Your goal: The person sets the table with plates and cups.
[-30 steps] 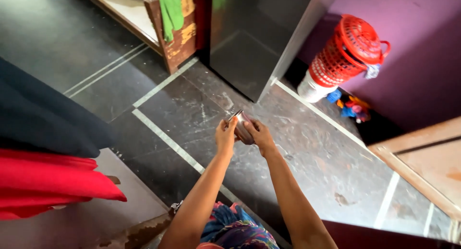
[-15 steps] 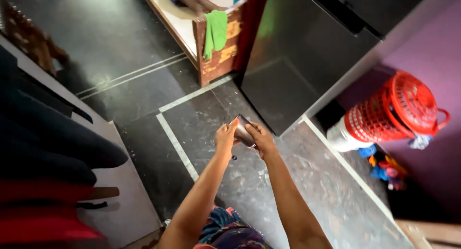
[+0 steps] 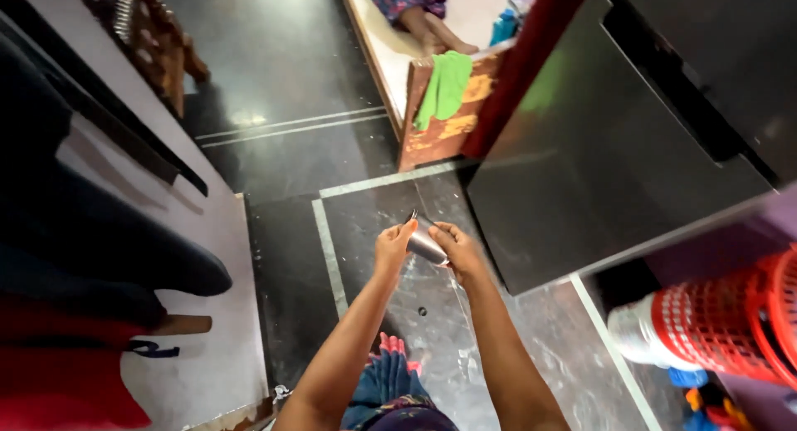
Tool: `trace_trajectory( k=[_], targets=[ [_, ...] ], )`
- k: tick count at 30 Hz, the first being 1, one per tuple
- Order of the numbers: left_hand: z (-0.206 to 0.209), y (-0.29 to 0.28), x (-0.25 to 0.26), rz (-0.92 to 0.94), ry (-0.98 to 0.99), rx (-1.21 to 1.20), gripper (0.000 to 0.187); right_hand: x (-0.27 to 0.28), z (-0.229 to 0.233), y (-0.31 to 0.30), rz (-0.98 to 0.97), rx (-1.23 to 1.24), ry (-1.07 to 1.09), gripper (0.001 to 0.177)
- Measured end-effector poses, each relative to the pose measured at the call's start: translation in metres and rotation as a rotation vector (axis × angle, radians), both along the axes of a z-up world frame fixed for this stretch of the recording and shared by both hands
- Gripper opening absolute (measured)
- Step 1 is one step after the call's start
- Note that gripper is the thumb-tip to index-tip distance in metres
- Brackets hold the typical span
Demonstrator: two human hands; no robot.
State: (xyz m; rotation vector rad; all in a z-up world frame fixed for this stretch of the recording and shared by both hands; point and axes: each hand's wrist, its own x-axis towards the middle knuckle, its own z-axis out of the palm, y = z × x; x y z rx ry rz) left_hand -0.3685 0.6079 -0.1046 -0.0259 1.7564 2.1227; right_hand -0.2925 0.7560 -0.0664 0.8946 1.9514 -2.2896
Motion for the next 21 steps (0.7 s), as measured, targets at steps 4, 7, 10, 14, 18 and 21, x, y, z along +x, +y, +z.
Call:
trace_trajectory(
  k=[4,7,10,14,18,21],
  targets=[
    [-0.003,-0.002,-0.039,0.06,0.007,0.119,0.035,-0.039,-0.007,0.001,0.118,0.062,0.04,0.066],
    [0.036,-0.002,-0.065,0.098,0.028,0.072,0.031,-0.076,-0.028,0.01,0.293,0.223,0.168,0.067],
    [0.053,0.004,-0.098,0.139,0.207,-0.079,0.052,-0.115,-0.018,0.008,0.373,0.493,0.215,0.073],
    [0.065,0.007,-0.145,0.1,0.466,-0.251,0.091,-0.183,-0.015,0.005,0.271,0.578,0.452,0.076],
    [0.067,0.006,-0.183,0.078,0.544,-0.22,0.108,-0.214,0.021,-0.006,0.216,0.627,0.511,0.076],
    [0.081,0.006,-0.201,0.038,0.459,-0.058,0.124,-0.236,0.029,-0.009,0.172,0.652,0.51,0.076]
  ],
)
